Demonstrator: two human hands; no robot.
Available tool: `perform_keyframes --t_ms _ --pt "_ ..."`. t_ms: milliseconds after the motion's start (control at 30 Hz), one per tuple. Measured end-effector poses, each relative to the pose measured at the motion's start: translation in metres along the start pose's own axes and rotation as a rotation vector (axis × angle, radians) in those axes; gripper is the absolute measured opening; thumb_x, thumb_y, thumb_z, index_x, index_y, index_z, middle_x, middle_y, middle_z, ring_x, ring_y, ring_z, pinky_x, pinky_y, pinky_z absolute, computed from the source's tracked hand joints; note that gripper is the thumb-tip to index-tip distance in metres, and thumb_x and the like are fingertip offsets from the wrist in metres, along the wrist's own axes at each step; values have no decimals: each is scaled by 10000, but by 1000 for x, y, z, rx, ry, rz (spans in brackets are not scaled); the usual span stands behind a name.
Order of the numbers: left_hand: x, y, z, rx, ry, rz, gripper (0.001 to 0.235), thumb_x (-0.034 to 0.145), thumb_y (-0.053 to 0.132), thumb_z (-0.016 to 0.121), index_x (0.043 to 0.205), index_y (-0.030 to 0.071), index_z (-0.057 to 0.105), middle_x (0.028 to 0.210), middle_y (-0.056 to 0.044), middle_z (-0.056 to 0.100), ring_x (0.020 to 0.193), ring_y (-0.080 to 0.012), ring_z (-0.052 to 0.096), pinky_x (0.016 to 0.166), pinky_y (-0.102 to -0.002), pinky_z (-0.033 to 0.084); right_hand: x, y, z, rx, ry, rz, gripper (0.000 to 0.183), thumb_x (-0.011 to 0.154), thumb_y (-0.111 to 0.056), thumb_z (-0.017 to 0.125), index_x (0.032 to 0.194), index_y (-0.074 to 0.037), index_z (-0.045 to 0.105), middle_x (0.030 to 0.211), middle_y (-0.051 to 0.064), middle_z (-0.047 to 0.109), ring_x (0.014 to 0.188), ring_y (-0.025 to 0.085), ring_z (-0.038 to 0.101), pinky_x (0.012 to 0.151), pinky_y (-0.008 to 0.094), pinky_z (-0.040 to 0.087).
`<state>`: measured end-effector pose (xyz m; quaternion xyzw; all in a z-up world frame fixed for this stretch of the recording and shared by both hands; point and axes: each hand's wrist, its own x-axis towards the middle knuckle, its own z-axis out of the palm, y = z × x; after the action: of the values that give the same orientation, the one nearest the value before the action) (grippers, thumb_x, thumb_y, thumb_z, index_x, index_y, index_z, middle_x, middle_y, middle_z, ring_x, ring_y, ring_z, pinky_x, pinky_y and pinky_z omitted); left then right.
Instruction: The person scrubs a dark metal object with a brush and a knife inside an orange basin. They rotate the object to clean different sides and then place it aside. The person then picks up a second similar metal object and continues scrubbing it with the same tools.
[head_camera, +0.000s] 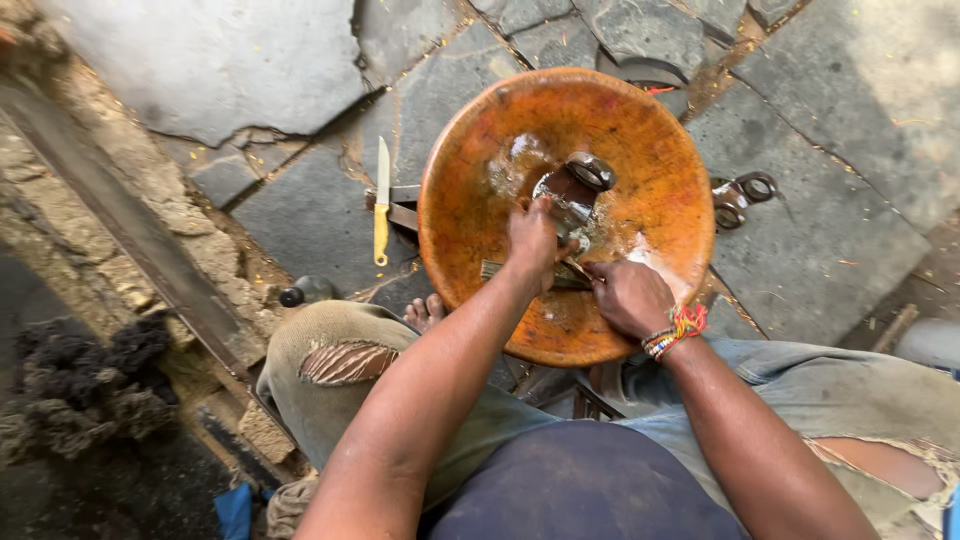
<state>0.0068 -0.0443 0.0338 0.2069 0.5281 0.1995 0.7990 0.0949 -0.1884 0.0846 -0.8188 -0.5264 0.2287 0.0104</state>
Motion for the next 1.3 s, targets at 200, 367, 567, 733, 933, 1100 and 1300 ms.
perform_keyframes --t_ms 200,367,567,733,933,1100,1300 --pt "-17 51 -30 1114 152 489 301 952 383 658 1006 90 695 889 -129 704 823 -254 700 739 -415 556 7 2 12 74 246 -42 463 850 -294 754 1252 -72 699 998 239 697 909 420 671 829 497 542" --pt "21 86 -113 961 883 908 368 811 260 767 1134 120 659 1105 -127 702 1040 -317 665 890 -478 534 9 -3 14 229 194 9 480 863 -303 735 1297 -101 696 1017 200 724 951 378 679 866 475 537" --pt "85 46 -198 765 754 41 573 933 351 755 1333 0 543 1169 -187 701 997 -303 702 845 -449 576 2 -7 11 257 196 -54 481 882 -308 738 1303 -79 691 1068 214 730 995 376 677 931 458 521" --pt "57 53 -181 708 919 359 275 993 250 649 1178 49 621 957 -117 724 785 -246 715 632 -415 562 -3 -8 2 304 166 28 457 903 -318 716 1300 -93 701 1040 173 750 919 305 700 864 417 550" --pt "-42 62 -86 1418 633 1542 440 1041 256 521 1300 -99 500 1087 -257 593 836 -281 622 655 -385 559 -4 -14 -19 933 256 -6 346 1020 -226 651 1316 -55 701 982 65 763 807 103 649 723 276 544" --pt "-126 26 -18 1101 -227 470 347 1007 271 515 1300 98 582 975 -140 676 793 -250 640 686 -480 567 -5 -19 -13 1647 86 59 273 1060 -199 575 1252 -28 666 938 44 711 749 96 668 672 271 586" --pt "-79 -7 -37 1188 37 795 673 900 419 771 1332 -3 473 1311 -278 571 1193 -411 608 993 -506 538 5 1 9 1672 375 313 120 1003 -179 547 1006 -67 589 851 117 721 637 167 712 561 314 611"
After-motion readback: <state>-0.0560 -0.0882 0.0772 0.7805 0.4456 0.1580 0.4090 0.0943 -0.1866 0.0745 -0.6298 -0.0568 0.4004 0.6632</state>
